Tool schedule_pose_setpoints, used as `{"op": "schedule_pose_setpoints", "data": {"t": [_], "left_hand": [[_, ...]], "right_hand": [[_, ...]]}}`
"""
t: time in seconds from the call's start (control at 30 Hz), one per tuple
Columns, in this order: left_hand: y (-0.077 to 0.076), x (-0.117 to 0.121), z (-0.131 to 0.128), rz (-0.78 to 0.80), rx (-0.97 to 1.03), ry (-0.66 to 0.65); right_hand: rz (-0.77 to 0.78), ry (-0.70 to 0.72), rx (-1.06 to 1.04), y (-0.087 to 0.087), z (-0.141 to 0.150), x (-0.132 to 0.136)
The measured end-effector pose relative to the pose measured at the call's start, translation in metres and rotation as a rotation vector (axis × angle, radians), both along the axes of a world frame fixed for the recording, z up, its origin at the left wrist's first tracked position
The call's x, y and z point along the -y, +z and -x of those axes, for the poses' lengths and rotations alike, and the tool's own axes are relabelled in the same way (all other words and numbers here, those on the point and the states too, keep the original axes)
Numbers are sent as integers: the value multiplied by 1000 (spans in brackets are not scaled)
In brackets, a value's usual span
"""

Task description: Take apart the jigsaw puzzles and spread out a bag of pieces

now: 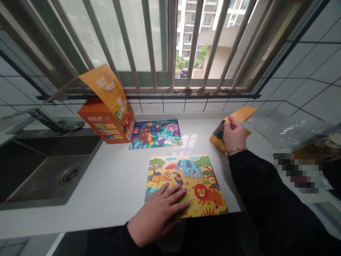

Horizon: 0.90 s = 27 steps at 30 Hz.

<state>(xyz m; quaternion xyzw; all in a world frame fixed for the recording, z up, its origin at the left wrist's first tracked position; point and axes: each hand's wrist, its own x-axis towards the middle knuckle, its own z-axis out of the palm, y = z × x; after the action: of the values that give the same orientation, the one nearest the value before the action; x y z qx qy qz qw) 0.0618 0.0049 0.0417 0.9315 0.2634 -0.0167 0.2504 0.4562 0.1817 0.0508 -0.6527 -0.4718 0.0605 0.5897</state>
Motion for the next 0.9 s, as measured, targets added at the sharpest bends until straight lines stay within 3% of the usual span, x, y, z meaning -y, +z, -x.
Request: {"op": "schedule_pose_setpoints", "data": {"t": [0.1,0.2,0.27,0.37,0.5,0.67,0.73,0.9], "left_hand": [[-5,3,8,4,29,33],[-8,2,16,4,62,38],[-8,-1,20,-4,76,36],[-8,-5,27,-29,86,34],[-10,-8,31,-67,117,23],[-12,-13,28,-96,137,26],[-11,-16,26,-94,113,24],[-8,-19,23,-93,79,13]], "right_hand": [[53,23,84,9,33,-33],[103,321,201,18,64,-54],[126,487,355,21,77,-54],[92,548,565,18,76,-36],[51,359,701,3,29,-3],[388,-39,703,-22,-70,31],[544,-117,675,-30,-103,43],[593,-351,545,-34,-160,57]]}}
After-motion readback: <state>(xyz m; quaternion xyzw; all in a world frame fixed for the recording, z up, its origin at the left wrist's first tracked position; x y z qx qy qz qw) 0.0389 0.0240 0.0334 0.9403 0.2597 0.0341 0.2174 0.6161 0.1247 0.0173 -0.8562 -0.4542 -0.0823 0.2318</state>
